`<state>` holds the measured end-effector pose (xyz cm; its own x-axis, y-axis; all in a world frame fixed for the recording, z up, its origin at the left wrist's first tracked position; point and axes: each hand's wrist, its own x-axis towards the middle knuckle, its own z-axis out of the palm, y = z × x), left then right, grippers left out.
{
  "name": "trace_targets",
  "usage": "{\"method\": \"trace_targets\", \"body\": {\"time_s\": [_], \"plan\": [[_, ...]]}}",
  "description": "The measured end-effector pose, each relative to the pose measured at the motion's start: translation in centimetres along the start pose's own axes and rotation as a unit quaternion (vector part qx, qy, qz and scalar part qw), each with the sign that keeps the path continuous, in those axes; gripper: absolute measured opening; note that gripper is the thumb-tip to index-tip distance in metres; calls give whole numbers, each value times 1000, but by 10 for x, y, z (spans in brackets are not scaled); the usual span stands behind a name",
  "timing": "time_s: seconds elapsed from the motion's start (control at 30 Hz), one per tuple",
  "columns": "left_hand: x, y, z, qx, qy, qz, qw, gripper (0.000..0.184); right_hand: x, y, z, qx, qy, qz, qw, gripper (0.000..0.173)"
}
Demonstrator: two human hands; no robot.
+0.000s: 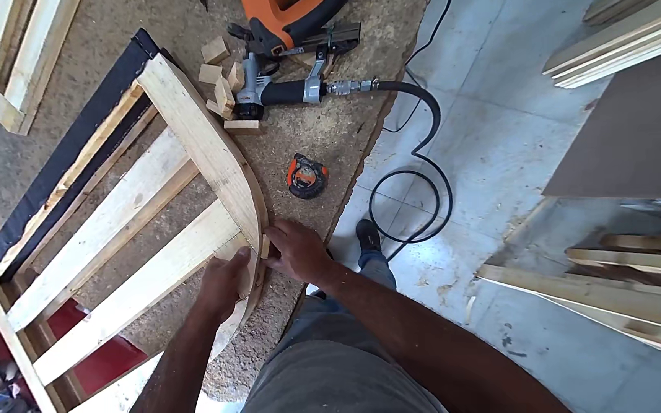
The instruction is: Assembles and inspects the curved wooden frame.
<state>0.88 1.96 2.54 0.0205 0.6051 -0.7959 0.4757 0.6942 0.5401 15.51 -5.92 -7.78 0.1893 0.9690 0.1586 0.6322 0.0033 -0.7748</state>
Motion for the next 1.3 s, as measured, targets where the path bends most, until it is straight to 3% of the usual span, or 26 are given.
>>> {"method": "trace_targets", "body": {"time_s": [0.13,0.27,0.37,0.5,0.97,1.13,1.3], "plan": [[0,-4,-11,32,-20,12,999,41,-33,-25,17,-5,12,24,1000,51],[0,-11,-32,201,-41,38,978,50,-51,-36,31,-4,19,19,1000,47],[-2,-22,-51,353,-76,72,930,42,-53,-37,31,-7,12,14,1000,48],[-9,-41,-74,518,-112,119,840,64,-61,-45,34,-3,15,12,1000,48],[-20,-57,-81,513,-63,151,843,59,-79,-59,60,-28,48,-5,998,48],[-25,-56,-79,518,-54,152,840,57,-79,-62,66,-35,51,-18,998,40],[-27,-54,-77,522,-55,147,838,56,-78,-65,65,-22,45,9,999,47]]}}
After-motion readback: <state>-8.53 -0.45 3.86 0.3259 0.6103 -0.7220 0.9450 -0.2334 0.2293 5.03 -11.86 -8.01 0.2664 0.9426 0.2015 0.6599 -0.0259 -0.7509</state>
